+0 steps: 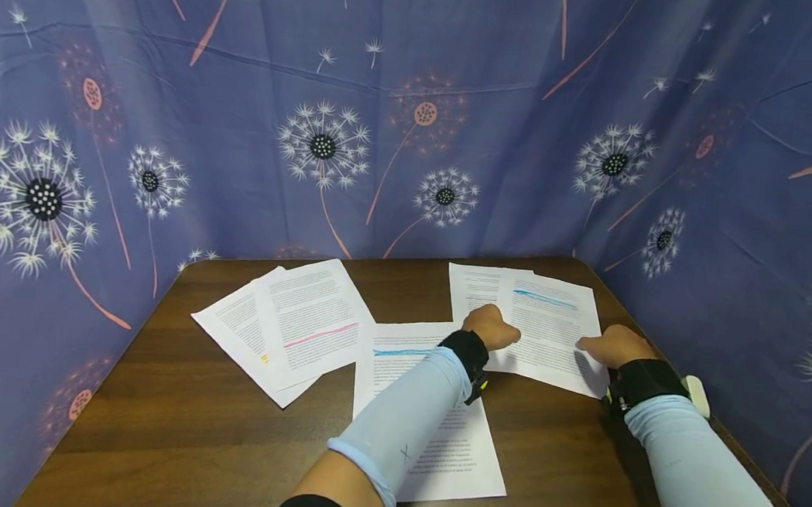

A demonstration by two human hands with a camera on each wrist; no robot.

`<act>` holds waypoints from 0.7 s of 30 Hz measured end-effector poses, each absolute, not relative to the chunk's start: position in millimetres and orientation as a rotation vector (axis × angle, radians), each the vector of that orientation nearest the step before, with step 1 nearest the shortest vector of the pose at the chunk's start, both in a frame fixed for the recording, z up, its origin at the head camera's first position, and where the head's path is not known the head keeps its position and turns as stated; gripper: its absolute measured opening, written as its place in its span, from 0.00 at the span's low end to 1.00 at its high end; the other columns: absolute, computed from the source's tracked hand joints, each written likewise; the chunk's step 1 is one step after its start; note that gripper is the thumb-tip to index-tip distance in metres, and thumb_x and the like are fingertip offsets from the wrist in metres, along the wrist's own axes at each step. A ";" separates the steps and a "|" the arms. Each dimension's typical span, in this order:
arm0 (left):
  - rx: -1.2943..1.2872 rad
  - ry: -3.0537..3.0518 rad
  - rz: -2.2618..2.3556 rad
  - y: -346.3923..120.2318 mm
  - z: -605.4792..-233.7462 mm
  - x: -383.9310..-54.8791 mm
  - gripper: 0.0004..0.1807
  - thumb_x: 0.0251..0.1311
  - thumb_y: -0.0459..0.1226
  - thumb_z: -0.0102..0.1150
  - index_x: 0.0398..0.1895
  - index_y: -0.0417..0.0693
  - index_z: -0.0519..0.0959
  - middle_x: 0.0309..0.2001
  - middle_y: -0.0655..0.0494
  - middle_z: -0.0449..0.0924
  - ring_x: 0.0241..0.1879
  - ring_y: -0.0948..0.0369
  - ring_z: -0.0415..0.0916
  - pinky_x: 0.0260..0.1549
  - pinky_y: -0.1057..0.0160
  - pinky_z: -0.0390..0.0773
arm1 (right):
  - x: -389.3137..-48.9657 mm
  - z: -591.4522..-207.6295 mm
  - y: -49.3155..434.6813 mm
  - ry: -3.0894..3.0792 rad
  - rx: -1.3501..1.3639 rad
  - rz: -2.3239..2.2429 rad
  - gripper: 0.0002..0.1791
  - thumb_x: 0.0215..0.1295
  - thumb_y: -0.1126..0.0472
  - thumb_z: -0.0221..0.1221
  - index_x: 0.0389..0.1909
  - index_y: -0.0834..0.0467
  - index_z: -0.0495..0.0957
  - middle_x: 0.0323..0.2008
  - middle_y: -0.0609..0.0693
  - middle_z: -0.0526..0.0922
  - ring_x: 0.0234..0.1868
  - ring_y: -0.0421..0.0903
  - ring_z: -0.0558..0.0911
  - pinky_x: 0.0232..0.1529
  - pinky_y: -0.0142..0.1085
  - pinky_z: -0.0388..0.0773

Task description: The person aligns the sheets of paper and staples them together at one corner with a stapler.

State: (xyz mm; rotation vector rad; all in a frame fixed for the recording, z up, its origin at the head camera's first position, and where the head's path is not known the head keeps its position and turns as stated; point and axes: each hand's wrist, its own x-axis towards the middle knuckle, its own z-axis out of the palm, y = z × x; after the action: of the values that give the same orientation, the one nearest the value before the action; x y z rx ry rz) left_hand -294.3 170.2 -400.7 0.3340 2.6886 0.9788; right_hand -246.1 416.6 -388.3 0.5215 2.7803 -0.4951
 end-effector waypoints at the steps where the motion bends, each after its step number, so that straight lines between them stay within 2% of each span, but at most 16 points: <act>1: 0.327 2.690 0.995 169.5 -400.5 -293.2 0.16 0.55 0.42 0.64 0.15 0.52 0.70 0.21 0.59 0.69 0.21 0.59 0.67 0.19 0.63 0.66 | -246.2 -389.8 416.9 2.784 0.538 -0.509 0.45 0.66 0.43 0.55 0.62 0.83 0.66 0.52 0.76 0.77 0.45 0.64 0.77 0.45 0.54 0.78; 6: 0.359 2.709 0.991 166.1 -398.2 -286.3 0.16 0.56 0.42 0.64 0.15 0.52 0.71 0.21 0.59 0.70 0.21 0.60 0.67 0.20 0.64 0.66 | -246.2 -394.6 417.5 2.810 0.534 -0.569 0.43 0.65 0.45 0.55 0.60 0.83 0.67 0.47 0.73 0.78 0.41 0.62 0.78 0.39 0.49 0.78; 13: 0.353 2.721 1.004 164.9 -396.5 -280.9 0.13 0.56 0.42 0.66 0.19 0.50 0.75 0.22 0.59 0.72 0.22 0.60 0.68 0.21 0.64 0.68 | -248.0 -398.2 412.4 2.862 0.506 -0.580 0.42 0.63 0.44 0.57 0.58 0.81 0.69 0.47 0.72 0.79 0.40 0.62 0.78 0.37 0.48 0.77; 21: 0.283 2.688 1.106 169.8 -404.3 -290.5 0.13 0.50 0.43 0.71 0.21 0.48 0.77 0.25 0.58 0.75 0.25 0.60 0.70 0.24 0.64 0.71 | -250.6 -402.1 406.5 2.861 0.559 -0.562 0.39 0.57 0.48 0.68 0.54 0.80 0.73 0.40 0.68 0.79 0.36 0.60 0.77 0.33 0.46 0.76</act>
State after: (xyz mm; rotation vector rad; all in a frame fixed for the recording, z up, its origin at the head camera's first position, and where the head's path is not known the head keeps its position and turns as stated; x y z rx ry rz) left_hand -290.5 169.8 -404.3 0.2829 2.6885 1.1059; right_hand -250.6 406.5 -402.1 0.5591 2.8610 -0.5619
